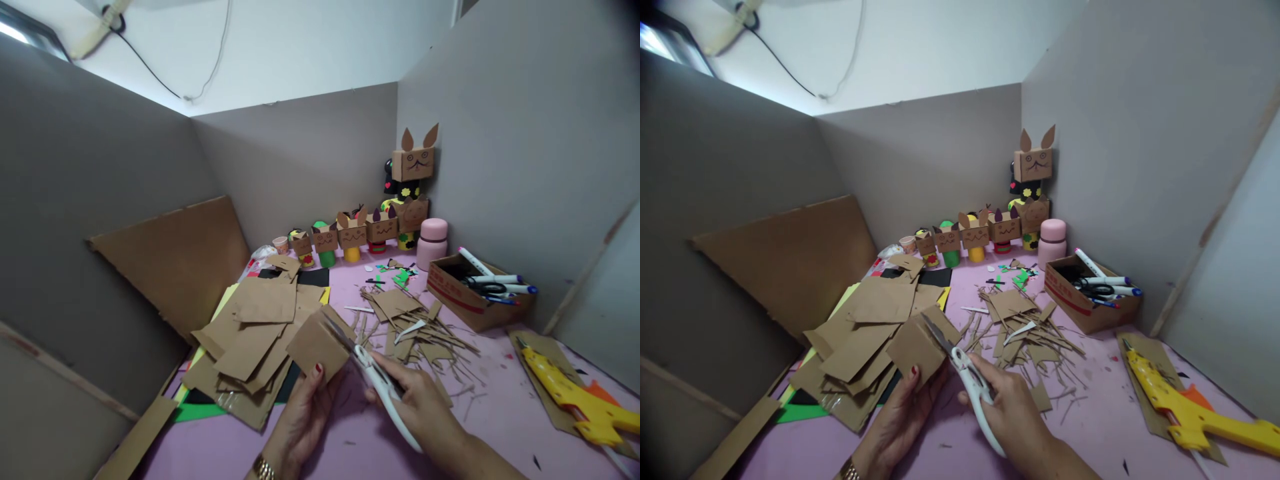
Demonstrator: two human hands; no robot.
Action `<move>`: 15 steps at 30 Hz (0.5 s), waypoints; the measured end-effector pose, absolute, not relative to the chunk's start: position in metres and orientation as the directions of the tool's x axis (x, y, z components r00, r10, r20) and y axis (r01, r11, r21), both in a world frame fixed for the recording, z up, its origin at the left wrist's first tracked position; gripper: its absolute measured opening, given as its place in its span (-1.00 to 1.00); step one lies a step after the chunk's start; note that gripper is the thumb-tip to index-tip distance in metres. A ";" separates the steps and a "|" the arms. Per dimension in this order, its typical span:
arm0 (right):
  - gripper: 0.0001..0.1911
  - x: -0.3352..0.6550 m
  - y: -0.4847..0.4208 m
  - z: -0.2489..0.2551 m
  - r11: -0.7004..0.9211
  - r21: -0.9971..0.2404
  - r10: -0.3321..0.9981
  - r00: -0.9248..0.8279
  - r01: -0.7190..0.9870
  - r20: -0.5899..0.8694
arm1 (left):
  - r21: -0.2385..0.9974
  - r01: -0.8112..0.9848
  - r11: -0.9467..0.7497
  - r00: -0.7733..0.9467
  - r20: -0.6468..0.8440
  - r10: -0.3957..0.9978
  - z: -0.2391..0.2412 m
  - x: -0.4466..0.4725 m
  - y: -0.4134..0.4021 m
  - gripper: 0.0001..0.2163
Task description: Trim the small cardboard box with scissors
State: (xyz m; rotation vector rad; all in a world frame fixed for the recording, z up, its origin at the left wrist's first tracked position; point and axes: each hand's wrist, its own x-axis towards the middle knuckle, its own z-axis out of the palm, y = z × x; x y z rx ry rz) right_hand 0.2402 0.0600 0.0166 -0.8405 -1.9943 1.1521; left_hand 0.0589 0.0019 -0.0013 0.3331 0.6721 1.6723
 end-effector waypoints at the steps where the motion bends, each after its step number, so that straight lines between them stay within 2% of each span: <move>1: -0.50 0.241 0.061 0.016 0.387 -0.902 0.801 -0.555 0.191 0.226 | 0.601 -0.794 -0.086 -0.216 -0.146 0.965 -0.001 0.059 0.002 -0.48; 5: -0.45 0.243 0.063 0.013 0.412 -0.890 0.797 -0.549 0.193 0.250 | 0.621 -0.779 -0.090 -0.212 -0.125 0.969 -0.002 0.060 0.001 -0.44; 12: -0.46 0.246 0.065 0.010 0.540 -0.754 0.783 -0.552 0.373 0.288 | 0.658 -0.746 -0.103 -0.195 -0.069 0.978 -0.004 0.059 0.001 -0.35; 15: -0.47 0.247 0.067 0.010 0.559 -0.738 0.775 -0.555 0.378 0.303 | 0.668 -0.736 -0.107 -0.197 -0.060 0.979 -0.005 0.058 0.001 -0.35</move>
